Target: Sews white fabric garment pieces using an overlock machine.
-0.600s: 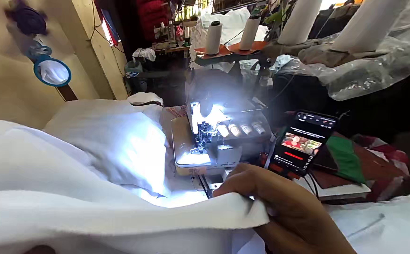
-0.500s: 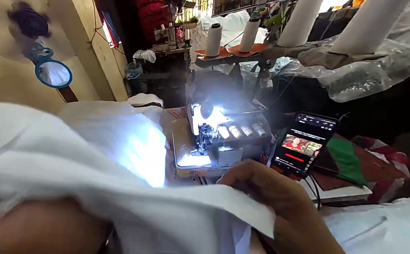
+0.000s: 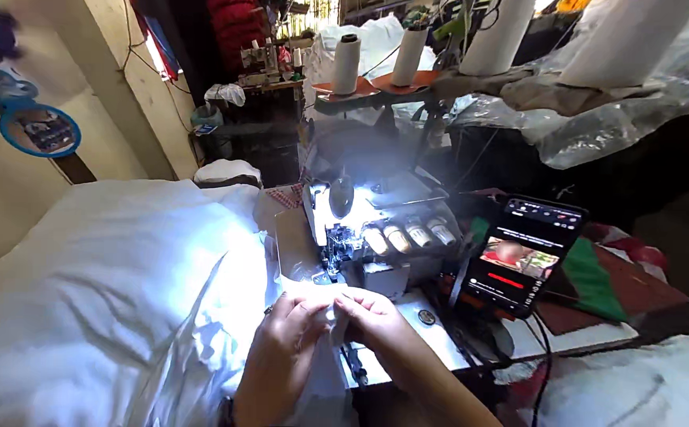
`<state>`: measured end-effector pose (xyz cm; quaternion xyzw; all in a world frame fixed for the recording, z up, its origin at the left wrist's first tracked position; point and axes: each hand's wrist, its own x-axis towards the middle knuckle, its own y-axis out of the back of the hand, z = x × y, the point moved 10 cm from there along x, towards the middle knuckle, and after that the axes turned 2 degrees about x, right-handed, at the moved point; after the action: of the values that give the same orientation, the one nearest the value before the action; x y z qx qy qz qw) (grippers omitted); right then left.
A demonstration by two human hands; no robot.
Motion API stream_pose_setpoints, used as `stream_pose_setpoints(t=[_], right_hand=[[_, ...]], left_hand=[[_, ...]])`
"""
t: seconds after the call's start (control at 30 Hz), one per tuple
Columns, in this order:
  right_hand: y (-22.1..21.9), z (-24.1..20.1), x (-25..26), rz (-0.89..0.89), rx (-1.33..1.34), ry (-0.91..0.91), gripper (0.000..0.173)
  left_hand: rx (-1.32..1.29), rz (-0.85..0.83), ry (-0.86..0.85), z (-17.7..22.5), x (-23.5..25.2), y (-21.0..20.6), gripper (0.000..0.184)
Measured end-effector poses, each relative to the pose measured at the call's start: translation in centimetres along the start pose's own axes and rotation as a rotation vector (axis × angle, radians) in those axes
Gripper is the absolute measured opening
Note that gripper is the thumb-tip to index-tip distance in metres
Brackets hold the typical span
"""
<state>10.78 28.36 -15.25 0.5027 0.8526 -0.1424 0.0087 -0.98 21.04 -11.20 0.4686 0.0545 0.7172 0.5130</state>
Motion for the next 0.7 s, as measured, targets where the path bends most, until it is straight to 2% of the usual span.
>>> stream_pose_setpoints(t=[0.1,0.2,0.27,0.37,0.43,0.53,0.63,0.7], right_hand=[[0.5,-0.2,0.1,-0.025,-0.078,0.124,0.021],[0.2,-0.9,-0.3,-0.079,-0.227,0.304,0.017],[-0.1,-1.0,-0.8,-0.063,-0.294,0.354,0.015],[0.3,0.5,-0.8,-0.100,-0.247,0.287,0.010],[1.1,2.2,-0.8,-0.123,-0.260,0.221,0.015],[2.4,3.5,-1.1,-0.067,-0.242,0.227,0.015],[2.8,3.7,-1.0,-0.035,-0.083,0.237,0.017],[2.5,4.1,-1.0,-0.061,0.072,0.149,0.016]], left_hand=[[-0.053,0.035,0.033,-0.6,0.0,0.1,0.030],[-0.109,-0.063,0.073,-0.9,1.1,-0.4,0.047],[-0.178,-0.124,0.087,-0.8,1.9,-0.7,0.034],[-0.107,-0.051,0.049,-0.5,2.3,0.7,0.010],[-0.120,-0.041,0.023,-0.8,1.5,1.2,0.012],[-0.249,-0.153,-0.017,-0.9,-0.6,0.0,0.017],[-0.316,-0.245,-0.037,-0.8,-1.8,-1.1,0.019],[-0.330,-0.296,-0.039,-0.7,-1.8,-1.0,0.013]])
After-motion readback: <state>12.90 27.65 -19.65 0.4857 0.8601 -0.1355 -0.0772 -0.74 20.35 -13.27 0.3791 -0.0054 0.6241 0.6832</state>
